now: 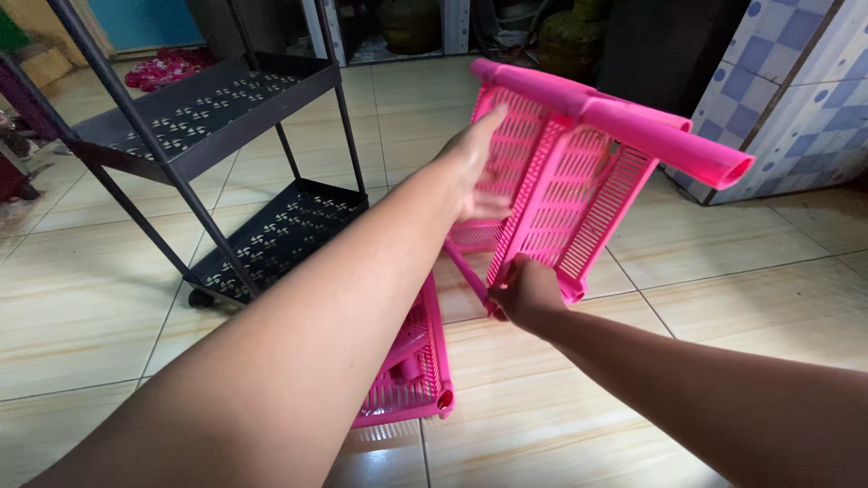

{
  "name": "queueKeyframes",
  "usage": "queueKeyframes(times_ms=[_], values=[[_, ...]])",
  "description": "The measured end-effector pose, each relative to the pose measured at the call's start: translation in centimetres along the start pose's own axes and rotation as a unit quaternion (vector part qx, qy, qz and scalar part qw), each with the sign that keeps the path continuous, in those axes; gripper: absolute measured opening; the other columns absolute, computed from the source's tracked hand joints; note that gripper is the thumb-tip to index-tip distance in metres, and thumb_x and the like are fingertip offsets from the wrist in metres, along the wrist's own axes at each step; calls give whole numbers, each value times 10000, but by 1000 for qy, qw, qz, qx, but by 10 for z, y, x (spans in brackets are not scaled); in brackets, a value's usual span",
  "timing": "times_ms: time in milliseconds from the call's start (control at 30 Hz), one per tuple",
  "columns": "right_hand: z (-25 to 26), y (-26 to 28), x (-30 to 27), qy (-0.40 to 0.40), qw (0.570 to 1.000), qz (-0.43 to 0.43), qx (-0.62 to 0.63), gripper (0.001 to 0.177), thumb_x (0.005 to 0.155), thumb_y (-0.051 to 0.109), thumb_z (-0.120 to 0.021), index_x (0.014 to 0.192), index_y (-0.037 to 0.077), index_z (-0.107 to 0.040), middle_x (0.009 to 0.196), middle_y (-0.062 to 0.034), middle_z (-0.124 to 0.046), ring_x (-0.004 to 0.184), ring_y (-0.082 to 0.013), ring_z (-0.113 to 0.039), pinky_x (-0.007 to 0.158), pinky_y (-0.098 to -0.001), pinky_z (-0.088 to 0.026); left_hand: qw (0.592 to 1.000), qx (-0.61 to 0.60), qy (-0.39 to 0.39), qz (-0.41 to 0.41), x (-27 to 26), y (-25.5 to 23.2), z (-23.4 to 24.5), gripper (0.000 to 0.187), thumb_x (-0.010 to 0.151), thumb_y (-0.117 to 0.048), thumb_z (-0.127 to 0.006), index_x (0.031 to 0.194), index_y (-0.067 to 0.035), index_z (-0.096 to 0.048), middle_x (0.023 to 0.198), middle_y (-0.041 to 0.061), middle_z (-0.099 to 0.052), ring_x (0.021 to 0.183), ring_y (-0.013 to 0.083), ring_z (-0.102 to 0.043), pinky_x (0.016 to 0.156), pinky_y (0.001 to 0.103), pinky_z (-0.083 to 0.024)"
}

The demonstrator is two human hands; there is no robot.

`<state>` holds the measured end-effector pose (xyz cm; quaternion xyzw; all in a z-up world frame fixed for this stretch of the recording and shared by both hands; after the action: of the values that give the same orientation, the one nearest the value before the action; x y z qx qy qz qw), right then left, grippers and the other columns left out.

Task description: The person disassembles a pink three-tier plastic rack by removing the vertical poles and separating the shelves, then reassembles it by inserting the poles back into the shelf slots and stacking the shelves in order.

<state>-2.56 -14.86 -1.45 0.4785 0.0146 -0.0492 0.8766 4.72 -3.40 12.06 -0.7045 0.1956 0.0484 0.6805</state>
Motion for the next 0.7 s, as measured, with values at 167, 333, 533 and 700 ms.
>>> queueKeyframes(times_ms=[167,333,533,700], values=[[-7,5,-9,15,997,37,-67,206,847,116,-751,932,16,-591,742,-118,-710,571,-231,-752,488,-347,-611,993,91,-8,-76,-20,-29,-20,973,678,-780,-631,1431,-171,-538,1437,179,-546,1036,373,-741,721,453,-677],[-7,11,-20,56,994,35,-83,208,914,226,-668,1004,48,-608,738,-144,-742,551,-234,-749,519,-348,-612,994,83,-3,-70,-10,-20,-27,735,683,-617,-754,1237,-141,-670,1204,142,-716,943,331,-742,679,436,-648],[0,30,-14,53,992,31,-106,211,971,213,-589,1122,66,-612,765,-149,-729,545,-262,-742,533,-375,-611,994,78,-7,-78,-9,-20,-32,478,739,-451,-790,1051,-96,-721,996,132,-772,845,276,-747,652,428,-607],[5,38,4,74,991,26,-111,266,965,192,-621,1195,69,-572,787,-192,-753,570,-256,-755,555,-381,-618,992,86,-18,-93,-24,-32,-36,435,737,-412,-811,1029,-105,-713,980,90,-751,868,241,-735,685,462,-584]])
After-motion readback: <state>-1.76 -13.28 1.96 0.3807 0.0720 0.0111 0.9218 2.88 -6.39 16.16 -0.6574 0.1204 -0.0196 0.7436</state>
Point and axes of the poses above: each hand's wrist, its own x-axis towards the middle knuckle, its own z-axis out of the back of the hand, y = z × x, the point moved 7 cm from there along x, towards the middle knuckle
